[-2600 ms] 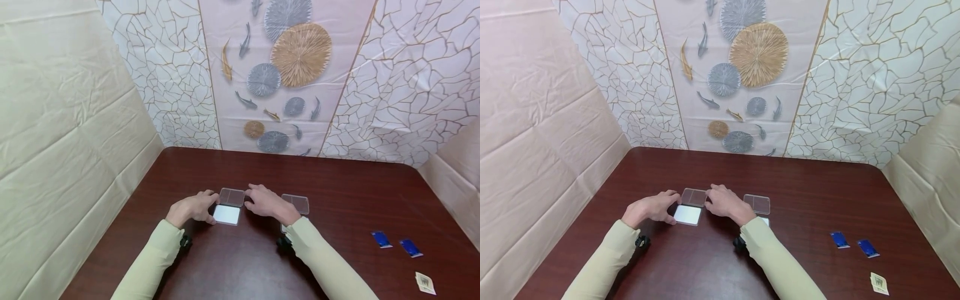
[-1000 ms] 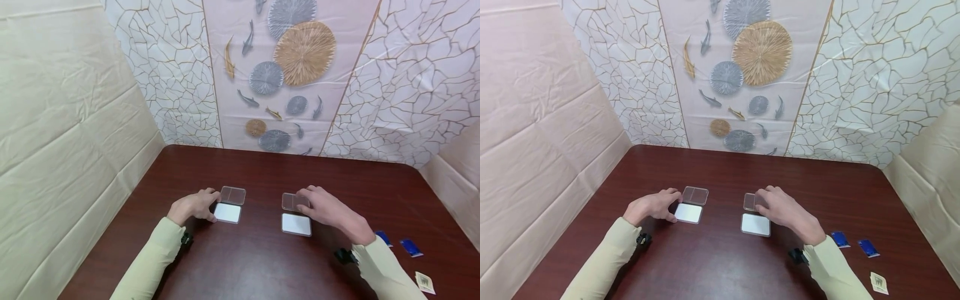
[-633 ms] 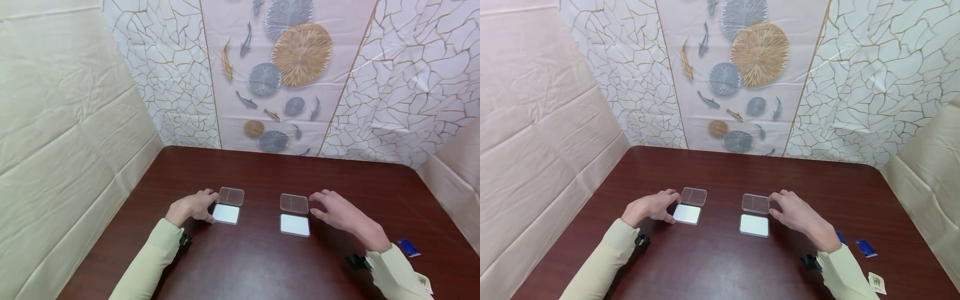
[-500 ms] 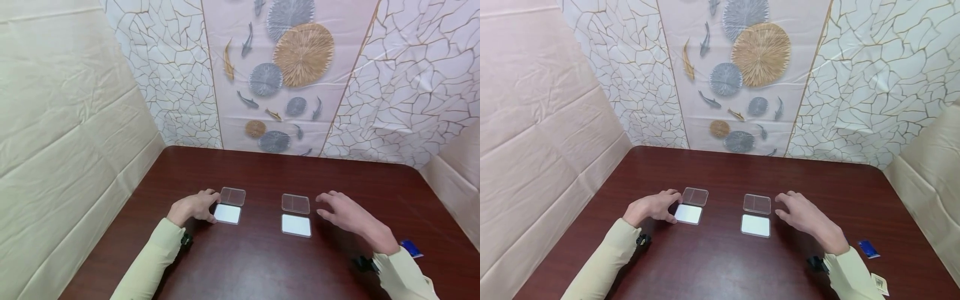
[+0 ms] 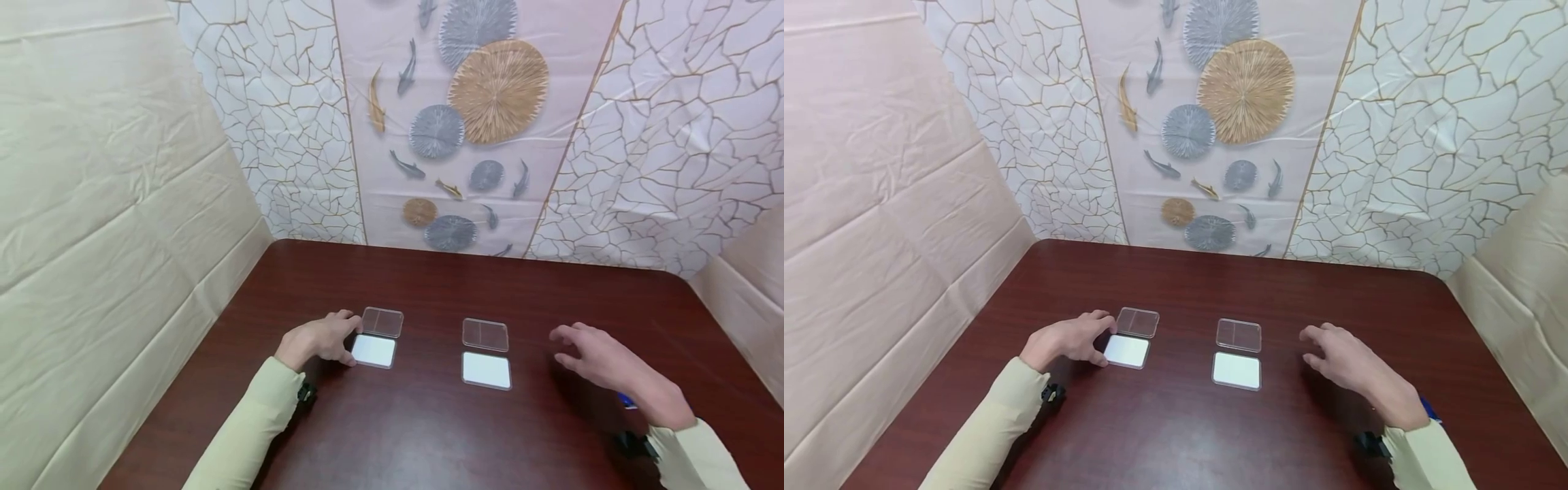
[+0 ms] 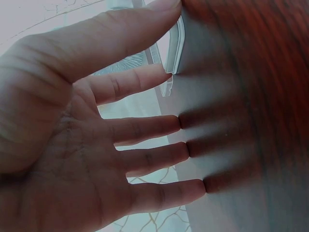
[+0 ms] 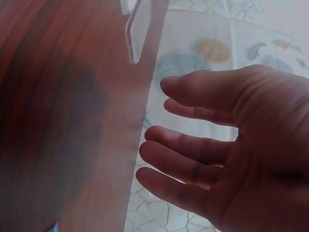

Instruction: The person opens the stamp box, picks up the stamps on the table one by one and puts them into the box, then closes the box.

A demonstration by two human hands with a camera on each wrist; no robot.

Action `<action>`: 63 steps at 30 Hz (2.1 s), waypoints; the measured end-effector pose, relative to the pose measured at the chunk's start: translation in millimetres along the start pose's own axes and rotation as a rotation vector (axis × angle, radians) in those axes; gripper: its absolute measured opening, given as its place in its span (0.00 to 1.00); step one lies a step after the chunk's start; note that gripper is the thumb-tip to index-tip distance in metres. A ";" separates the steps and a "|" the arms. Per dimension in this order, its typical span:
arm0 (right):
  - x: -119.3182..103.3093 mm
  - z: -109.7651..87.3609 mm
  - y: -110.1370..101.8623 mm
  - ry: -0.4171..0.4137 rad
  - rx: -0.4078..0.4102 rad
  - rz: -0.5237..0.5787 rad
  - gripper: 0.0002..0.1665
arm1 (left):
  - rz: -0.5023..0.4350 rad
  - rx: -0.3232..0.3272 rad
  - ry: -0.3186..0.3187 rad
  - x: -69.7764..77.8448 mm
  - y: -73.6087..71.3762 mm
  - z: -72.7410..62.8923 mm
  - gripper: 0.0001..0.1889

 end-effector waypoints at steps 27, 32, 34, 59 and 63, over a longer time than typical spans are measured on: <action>71.4 -36.1 -6.2 0.031 -0.124 -0.059 0.14 | 0.003 -0.013 -0.026 2.4 -3.0 -1.0 0.28; 80.6 -40.1 -7.4 0.065 -0.176 -0.054 0.13 | 0.007 -0.008 -0.023 1.7 -3.2 -1.2 0.28; 83.4 -41.5 -8.1 0.090 -0.196 -0.052 0.12 | 0.009 -0.007 -0.021 1.5 -2.9 -1.0 0.27; 88.2 -58.8 -1.1 0.173 -0.185 -0.075 0.18 | 0.001 -0.013 -0.024 2.2 -3.0 -1.3 0.27; 90.2 -58.1 -0.1 0.191 -0.194 -0.054 0.15 | 0.005 -0.007 -0.021 1.8 -2.9 -1.3 0.27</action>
Point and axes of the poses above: each hand's wrist, its own z-axis towards the middle knuckle, its own y-axis out of the palm, x = y × z, the point moved 3 cm from there along z, towards the middle knuckle, and after that the axes turned 9 degrees about x, right-handed, at the moved point
